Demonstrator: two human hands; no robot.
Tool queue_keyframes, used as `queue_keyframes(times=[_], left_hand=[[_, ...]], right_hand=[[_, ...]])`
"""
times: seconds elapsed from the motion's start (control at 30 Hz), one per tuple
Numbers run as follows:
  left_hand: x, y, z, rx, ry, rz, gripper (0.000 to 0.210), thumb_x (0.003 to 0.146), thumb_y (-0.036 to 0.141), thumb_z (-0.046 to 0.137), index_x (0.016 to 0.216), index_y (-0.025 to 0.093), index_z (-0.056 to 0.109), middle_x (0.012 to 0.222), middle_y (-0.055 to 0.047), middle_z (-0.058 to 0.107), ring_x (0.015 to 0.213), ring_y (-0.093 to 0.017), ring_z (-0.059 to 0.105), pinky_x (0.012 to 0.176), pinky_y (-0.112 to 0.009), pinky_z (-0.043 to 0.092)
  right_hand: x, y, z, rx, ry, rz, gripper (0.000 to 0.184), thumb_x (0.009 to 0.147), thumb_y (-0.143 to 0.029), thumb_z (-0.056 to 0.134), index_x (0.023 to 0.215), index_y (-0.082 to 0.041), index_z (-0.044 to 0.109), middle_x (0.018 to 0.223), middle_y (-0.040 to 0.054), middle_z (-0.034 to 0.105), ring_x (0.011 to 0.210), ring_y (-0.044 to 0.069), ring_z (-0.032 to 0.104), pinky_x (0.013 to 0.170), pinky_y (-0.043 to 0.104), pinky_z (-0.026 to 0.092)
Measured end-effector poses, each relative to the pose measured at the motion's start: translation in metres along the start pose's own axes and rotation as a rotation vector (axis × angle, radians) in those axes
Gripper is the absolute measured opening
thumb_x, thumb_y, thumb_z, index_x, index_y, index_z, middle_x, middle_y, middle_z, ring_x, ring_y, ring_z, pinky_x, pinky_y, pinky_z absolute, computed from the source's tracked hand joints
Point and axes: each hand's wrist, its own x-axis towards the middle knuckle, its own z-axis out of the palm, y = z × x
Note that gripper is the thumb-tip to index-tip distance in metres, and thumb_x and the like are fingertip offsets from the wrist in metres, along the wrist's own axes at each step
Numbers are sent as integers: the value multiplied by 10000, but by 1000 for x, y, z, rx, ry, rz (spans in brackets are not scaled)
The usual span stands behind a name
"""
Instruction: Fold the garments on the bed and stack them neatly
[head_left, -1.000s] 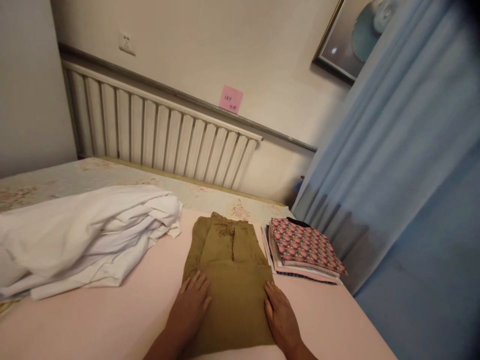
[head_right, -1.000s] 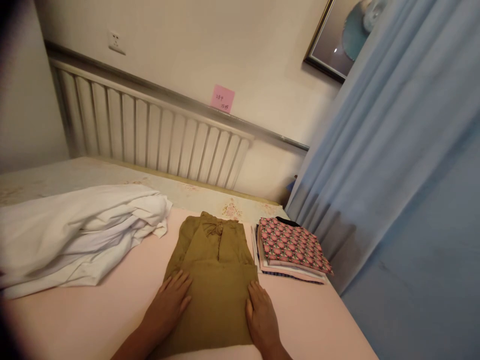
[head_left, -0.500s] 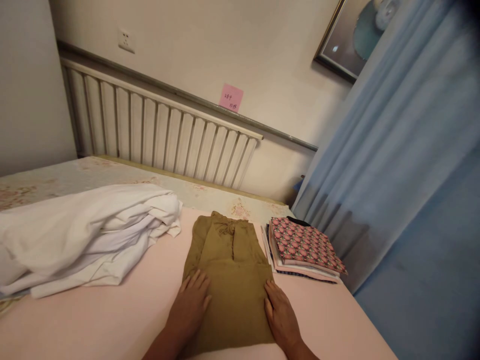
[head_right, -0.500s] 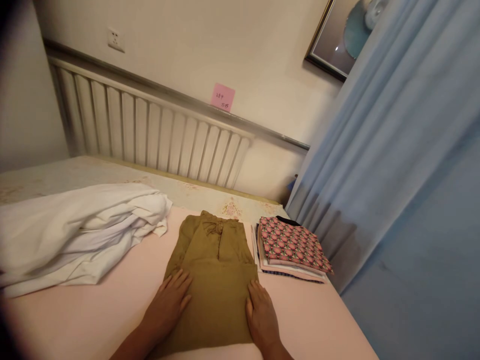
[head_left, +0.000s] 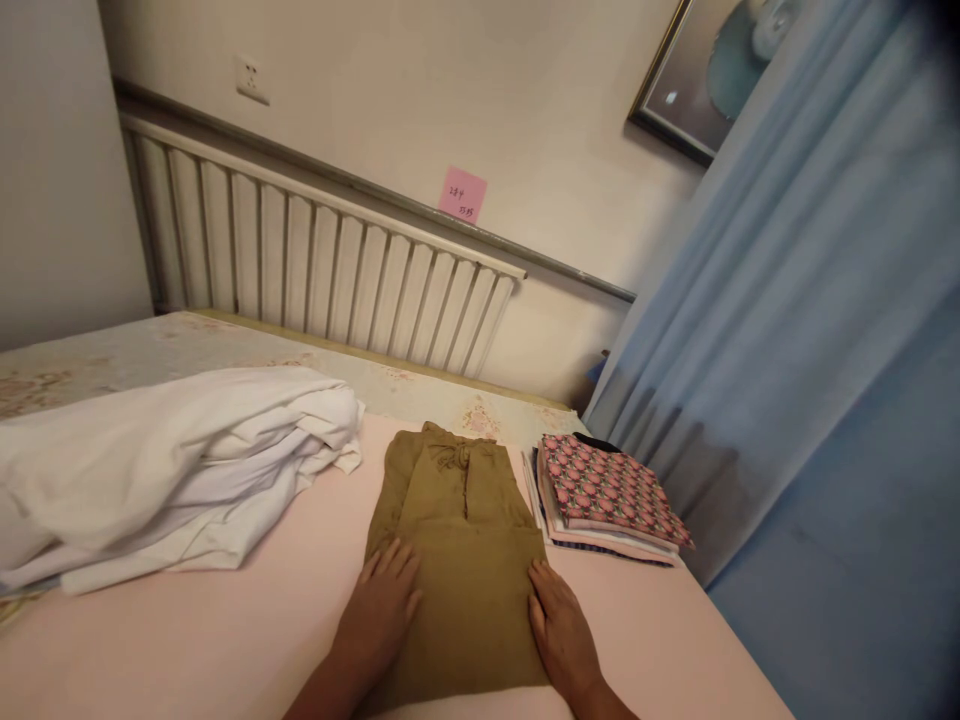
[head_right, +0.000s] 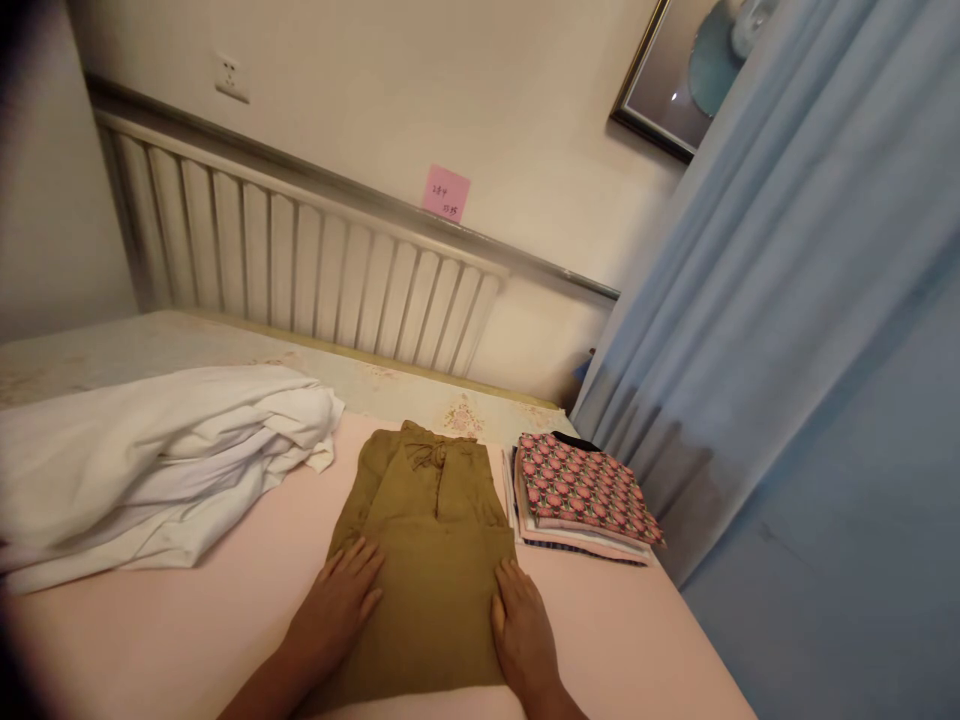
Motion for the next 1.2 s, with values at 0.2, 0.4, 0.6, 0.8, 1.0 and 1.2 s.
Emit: queue_keyframes(times=[0.2,0.4,0.6,0.8,1.0,1.2], left_hand=[[0,-2,4,-6,25,8,430,897,314,446,1298,222,570,1411,-77,541,1356,-269,421,1112,-476,338],[1,1,-2,-6,-12,-13,431,892,297,444,1295,217,572,1412,-74,541,1363,-269,412,1115,-475,339],[1,0,-1,-18,-18,-11,430,898,308,450,1298,208,571,1423,-81,527,1369,-278,403,1126,-483,325],[1,-1,1,-14,-17,-10,439,895,297,447,1308,207,563,1414,-77,538,1363,-276,413,1126,-480,327],[0,0,0,-21,0,-17,441,889,301,451,1307,218,563,1425,-73,527,1364,-266,411,1125,-473,329],[1,1,-3,-8,-28,-19,444,891,304,446,1307,209,566,1422,-72,530,1366,-270,407,1129,-473,321]], right_hand=[[0,0,1,2,21,-2,400,935,-271,425,1276,-156,599,1330,97,592,1243,244,544,1060,448,456],[1,-1,-1,2,3,8,400,934,-273,422,1275,-170,603,1331,93,591,1239,250,548,1058,452,455],[0,0,1,17,20,8,398,930,-279,425,1272,-185,606,1332,84,593,1244,245,543,1057,441,456],[0,1,3,8,17,5,395,937,-277,421,1270,-170,604,1335,91,589,1250,243,537,1062,445,452],[0,-1,0,8,15,0,395,935,-272,421,1271,-179,605,1334,85,590,1245,242,541,1062,445,453],[1,-1,0,22,23,14,396,928,-271,433,1269,-174,609,1330,90,593,1239,248,547,1060,450,457]])
